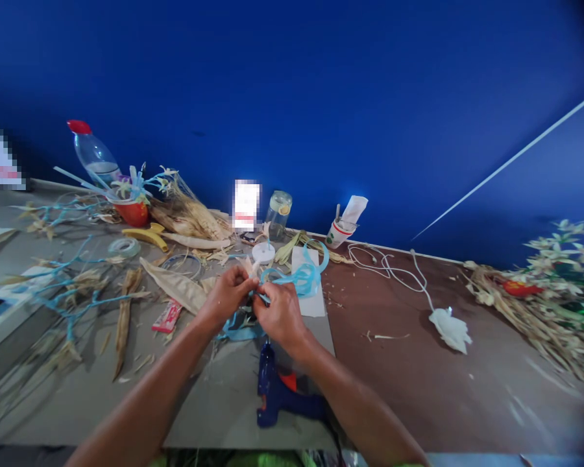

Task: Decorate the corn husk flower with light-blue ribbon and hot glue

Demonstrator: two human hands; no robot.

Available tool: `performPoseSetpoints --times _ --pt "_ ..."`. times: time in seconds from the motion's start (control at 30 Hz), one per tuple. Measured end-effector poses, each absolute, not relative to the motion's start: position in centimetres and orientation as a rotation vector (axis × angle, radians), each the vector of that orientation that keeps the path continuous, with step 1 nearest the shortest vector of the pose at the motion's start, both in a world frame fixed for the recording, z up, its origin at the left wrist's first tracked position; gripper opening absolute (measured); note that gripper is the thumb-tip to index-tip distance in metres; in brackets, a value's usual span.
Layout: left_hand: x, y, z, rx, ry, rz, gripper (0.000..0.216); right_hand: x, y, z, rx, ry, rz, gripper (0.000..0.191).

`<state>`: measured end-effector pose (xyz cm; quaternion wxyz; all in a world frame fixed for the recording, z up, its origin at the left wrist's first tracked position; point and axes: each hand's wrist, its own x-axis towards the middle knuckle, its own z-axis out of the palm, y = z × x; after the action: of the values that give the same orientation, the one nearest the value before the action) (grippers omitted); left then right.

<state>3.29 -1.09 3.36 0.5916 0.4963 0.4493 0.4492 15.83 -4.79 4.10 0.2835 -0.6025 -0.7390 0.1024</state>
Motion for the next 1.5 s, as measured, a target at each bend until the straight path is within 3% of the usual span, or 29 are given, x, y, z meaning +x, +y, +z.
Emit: performPoseSetpoints --times 0.37,0.53,0.93,1.5 --pt "2.2 -1.6 3.2 1.097 0.868 0.913 0.031 16.9 -4.1 5.4 -1.494 -1.673 0.741 0.014" --pt "2.7 -1.3 2.8 1.234 0.980 0.991 0.023 16.6 -4.0 5.0 -1.537 -1.754 0.617 0.012" --pt "2.8 -1.0 2.0 1.483 1.145 0.875 0.028 16.2 -4.3 3.8 -1.624 -1.919 0.331 0.011" --pt "2.3 -1.3 3.3 1.074 0.916 1.040 0.043 18.3 -3.6 5.8 -1.539 -1.609 0.599 0.011"
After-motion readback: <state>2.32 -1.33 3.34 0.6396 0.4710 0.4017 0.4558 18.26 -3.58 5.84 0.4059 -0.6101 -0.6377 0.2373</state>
